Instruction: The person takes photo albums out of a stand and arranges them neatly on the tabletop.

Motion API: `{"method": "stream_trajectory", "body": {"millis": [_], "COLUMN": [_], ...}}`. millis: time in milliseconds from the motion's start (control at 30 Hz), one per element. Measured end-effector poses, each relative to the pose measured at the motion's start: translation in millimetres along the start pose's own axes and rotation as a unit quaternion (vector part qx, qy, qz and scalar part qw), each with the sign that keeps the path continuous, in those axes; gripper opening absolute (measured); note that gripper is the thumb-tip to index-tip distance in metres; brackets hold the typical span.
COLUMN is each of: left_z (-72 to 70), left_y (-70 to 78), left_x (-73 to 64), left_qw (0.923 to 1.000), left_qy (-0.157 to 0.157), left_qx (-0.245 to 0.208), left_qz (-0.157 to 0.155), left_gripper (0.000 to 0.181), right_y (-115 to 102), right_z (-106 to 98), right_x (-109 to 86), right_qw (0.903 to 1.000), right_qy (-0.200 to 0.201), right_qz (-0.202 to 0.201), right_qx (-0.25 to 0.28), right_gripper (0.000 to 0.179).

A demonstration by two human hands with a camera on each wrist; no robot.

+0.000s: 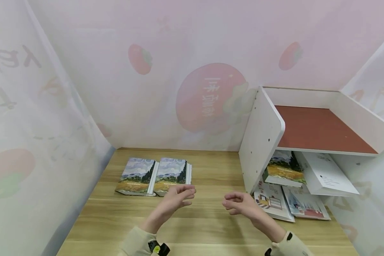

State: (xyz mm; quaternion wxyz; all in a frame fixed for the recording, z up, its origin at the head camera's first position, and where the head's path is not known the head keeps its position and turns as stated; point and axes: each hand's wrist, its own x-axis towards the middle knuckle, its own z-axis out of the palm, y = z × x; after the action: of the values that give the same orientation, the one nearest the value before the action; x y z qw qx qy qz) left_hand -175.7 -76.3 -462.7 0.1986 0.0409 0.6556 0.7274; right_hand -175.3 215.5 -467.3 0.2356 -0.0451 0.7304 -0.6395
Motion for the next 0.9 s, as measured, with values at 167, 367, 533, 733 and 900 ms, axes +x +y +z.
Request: {"method": "stream_trajectory", "body": {"millis": [167, 367, 533, 733, 900], "left_z": [17.9, 46.3, 69.1, 89.0, 104.2], "left_y": [-3.1, -2.8, -2.3, -1.0, 3.3], "left_x": [3.3, 9.1, 13.9, 20.3, 28.8], "left_qw": [0.9986, 0.9947, 0.9928, 0.9919, 0.9910], "left_qy": [-0.016, -0.032, -0.041, -0.045, -0.056], "left_qx": [-0.050, -0.096, -0.112, -0.119, -0.121], "left_qz": [-0.011, -0.015, -0.010, -0.002, -0.002], "left_gripper": [0.053, 0.052, 0.050, 0.050, 0.051], "right_y": [-2.0, 0.4, 2.4, 6.1, 9.1], "right_z": [-15.9, -42.4, -62.4, -79.2, -94.8], "right_x": [-10.3, -21.4, -30.7, -37.8, -43.8], "right_qw": [0.9993, 0.9961, 0.9908, 0.9850, 0.9801], "right_qy": [-0.012, -0.036, -0.053, -0.078, -0.089], "right_qz": [0.012, 0.031, 0.039, 0.034, 0.032], "right_qx": [0.034, 0.075, 0.118, 0.151, 0.175], "right_gripper": [0.053, 0.048, 0.045, 0.049, 0.042]}}
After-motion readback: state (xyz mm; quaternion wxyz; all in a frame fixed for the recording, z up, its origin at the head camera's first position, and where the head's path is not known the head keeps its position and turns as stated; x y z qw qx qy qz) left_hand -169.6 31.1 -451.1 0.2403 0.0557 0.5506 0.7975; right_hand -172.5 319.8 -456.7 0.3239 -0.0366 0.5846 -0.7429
